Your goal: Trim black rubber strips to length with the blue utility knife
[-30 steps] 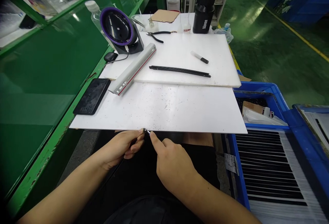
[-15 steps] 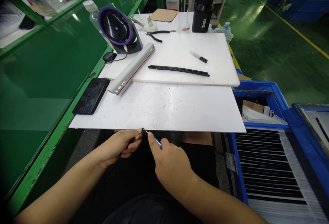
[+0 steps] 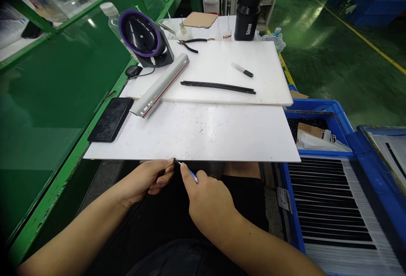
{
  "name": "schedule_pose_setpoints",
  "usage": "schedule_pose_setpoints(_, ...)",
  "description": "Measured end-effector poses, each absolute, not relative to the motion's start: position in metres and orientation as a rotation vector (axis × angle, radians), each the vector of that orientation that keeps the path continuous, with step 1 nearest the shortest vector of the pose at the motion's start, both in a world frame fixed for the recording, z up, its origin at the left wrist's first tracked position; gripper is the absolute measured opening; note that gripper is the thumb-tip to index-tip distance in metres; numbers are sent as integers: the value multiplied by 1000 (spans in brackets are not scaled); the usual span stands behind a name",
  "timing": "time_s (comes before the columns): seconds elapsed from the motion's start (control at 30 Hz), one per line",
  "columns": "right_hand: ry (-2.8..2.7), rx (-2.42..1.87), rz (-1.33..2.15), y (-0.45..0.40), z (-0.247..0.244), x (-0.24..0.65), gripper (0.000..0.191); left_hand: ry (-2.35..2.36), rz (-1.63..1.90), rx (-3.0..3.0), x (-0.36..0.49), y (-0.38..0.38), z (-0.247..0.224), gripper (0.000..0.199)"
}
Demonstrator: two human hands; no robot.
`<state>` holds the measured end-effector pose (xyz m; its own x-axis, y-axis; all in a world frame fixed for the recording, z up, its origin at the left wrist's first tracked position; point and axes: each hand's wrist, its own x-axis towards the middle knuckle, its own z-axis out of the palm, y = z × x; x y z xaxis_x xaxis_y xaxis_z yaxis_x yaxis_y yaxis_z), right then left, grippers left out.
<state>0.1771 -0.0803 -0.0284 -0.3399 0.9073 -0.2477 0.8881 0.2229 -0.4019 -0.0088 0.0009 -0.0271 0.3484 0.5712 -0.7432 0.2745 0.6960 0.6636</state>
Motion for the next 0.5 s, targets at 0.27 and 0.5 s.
schedule_pose_setpoints(0.27,-2190,-1663,948,-76,-31,187,60,1229,232,839,-10,1,-30,39)
schedule_pose_setpoints(0.5,-2351,-1736,835,-76,-26,183,65,1225,223,846,-9,2,-30,37)
